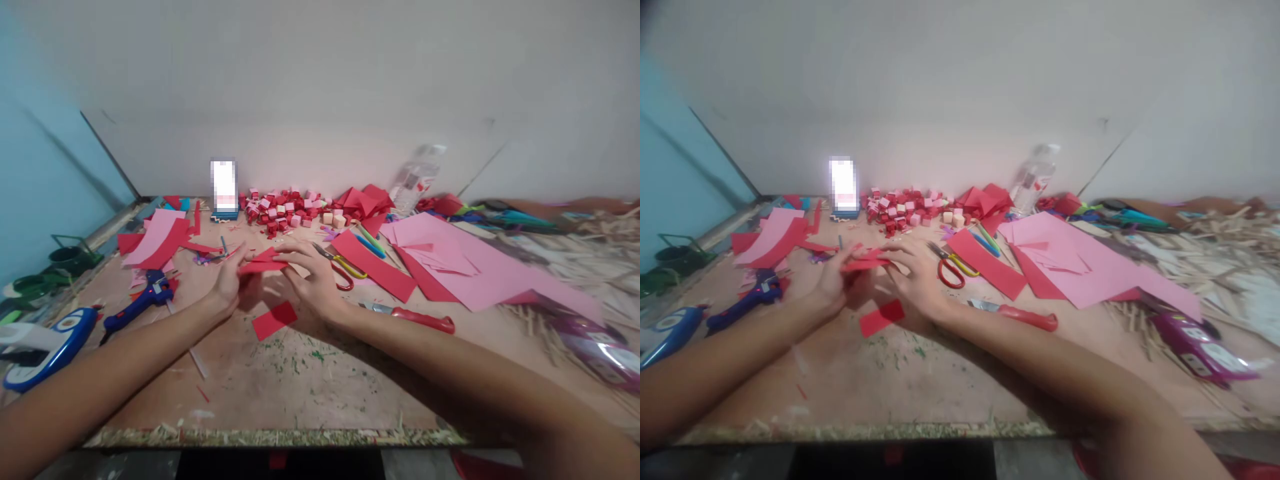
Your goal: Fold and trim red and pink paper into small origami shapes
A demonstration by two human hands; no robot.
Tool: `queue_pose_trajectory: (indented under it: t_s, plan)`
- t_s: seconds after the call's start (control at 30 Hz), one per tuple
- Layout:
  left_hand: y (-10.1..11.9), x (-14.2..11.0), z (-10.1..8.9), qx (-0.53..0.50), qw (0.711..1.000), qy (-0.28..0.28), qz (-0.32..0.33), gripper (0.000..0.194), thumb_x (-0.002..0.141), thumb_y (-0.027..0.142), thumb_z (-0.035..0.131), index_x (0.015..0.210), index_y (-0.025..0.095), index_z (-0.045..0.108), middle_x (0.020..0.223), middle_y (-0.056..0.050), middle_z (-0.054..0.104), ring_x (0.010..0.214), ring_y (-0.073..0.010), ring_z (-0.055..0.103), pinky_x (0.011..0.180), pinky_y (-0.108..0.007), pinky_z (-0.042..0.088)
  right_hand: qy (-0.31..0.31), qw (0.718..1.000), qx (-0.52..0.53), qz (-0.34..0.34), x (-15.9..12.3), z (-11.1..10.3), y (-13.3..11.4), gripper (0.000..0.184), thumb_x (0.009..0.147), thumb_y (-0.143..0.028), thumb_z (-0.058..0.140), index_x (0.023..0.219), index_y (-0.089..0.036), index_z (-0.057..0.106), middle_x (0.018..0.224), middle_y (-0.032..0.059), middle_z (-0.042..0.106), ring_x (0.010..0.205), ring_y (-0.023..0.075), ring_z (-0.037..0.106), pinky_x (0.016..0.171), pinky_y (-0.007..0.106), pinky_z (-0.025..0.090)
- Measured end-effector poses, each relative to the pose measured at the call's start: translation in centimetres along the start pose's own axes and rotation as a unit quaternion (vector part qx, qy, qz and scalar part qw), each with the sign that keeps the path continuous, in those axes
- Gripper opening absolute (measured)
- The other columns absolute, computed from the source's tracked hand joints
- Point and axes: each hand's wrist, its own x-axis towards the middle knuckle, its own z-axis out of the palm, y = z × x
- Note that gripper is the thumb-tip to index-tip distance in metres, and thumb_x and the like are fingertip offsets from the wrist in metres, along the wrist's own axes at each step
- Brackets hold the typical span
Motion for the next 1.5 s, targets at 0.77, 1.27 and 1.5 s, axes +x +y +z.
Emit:
queue_pose_trajectory:
  t_s: [0.77, 1.27, 1.5]
  plan:
    - [5.9, -14.7, -4.9, 0.639, 0.735, -0.113, 0.199, 0.022, 0.099, 0.032, 0.055, 0.091, 0.021, 0.073, 0.089, -0.002, 0.075, 0.080, -0.0161, 0.066, 0.074, -0.027, 0.047, -0.024, 0.886, 0.152, 0.438, -3.2, -4.8, -1.7, 0.037, 0.071, -0.049, 0.084, 0.091, -0.018, 0.079, 0.087, 0.0096, 0.076, 0.077, 0.0249, 0.069, 0.068, 0.035, 0.053]
    - [5.9, -11.5, -16.2, 0.773, 0.613, 0.124, 0.110, 0.044, 0.095, 0.023, 0.050, 0.136, 0.016, 0.065, 0.125, -0.016, 0.073, 0.121, -0.0293, 0.065, 0.107, -0.042, 0.047, -0.037, 0.880, 0.116, 0.459, -2.3, -4.0, -4.7, 0.030, 0.068, -0.047, 0.080, 0.068, -0.017, 0.074, 0.068, 0.0070, 0.069, 0.061, 0.0208, 0.062, 0.058, 0.032, 0.047]
    - [8.4, -13.6, -16.3, 0.699, 0.689, 0.126, 0.145, 0.049, 0.097, 0.039, 0.044, 0.132, 0.016, 0.069, 0.134, -0.014, 0.070, 0.125, -0.0324, 0.063, 0.110, -0.046, 0.047, -0.033, 0.878, 0.118, 0.463, -2.2, -4.0, -5.2, 0.026, 0.068, -0.044, 0.080, 0.063, -0.020, 0.071, 0.061, 0.0043, 0.064, 0.058, 0.0204, 0.060, 0.055, 0.032, 0.046]
